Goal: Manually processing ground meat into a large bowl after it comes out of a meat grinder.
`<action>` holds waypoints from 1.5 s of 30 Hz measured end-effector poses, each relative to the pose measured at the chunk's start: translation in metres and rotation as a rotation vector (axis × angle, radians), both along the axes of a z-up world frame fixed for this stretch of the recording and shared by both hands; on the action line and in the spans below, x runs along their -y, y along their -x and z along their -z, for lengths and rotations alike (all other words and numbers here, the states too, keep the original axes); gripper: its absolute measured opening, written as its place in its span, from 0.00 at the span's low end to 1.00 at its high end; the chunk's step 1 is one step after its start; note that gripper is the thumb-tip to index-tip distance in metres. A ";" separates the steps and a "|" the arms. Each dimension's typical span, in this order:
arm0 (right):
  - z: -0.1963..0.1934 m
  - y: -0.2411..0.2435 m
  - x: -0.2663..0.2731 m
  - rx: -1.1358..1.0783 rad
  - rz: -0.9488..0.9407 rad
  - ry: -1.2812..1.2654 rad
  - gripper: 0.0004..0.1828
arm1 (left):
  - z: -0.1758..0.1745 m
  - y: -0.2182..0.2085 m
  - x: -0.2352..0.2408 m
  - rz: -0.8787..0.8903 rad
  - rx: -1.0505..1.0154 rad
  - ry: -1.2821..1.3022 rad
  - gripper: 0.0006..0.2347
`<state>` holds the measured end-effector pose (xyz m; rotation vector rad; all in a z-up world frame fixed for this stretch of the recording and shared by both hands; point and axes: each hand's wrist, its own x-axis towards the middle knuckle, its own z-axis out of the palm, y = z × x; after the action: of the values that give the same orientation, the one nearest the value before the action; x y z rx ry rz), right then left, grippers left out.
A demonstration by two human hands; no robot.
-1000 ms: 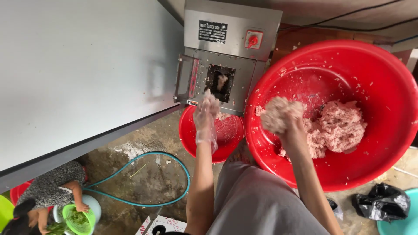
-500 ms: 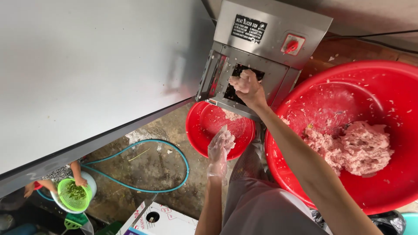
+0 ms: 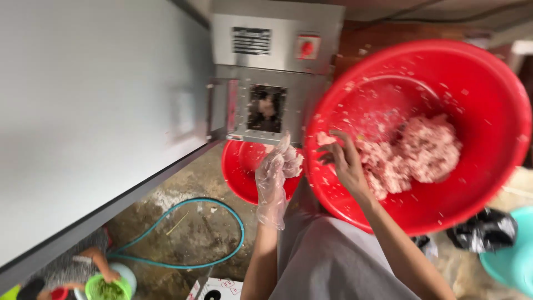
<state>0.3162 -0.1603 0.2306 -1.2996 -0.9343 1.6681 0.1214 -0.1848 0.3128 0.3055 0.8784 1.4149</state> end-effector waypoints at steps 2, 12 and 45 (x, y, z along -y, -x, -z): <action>0.018 -0.056 0.044 -0.002 0.208 0.028 0.13 | -0.015 -0.037 -0.013 0.167 -0.220 0.143 0.18; 0.195 -0.201 0.202 0.758 0.367 0.588 0.20 | 0.195 -0.200 -0.015 0.604 -1.500 -0.126 0.17; -0.044 -0.177 0.109 0.129 -0.029 0.313 0.45 | 0.142 -0.209 0.037 0.692 0.063 0.434 0.28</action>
<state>0.4937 -0.2695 0.2744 -1.6245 -0.7894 1.8231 0.3303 -0.2222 0.1712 0.2009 0.8873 0.5739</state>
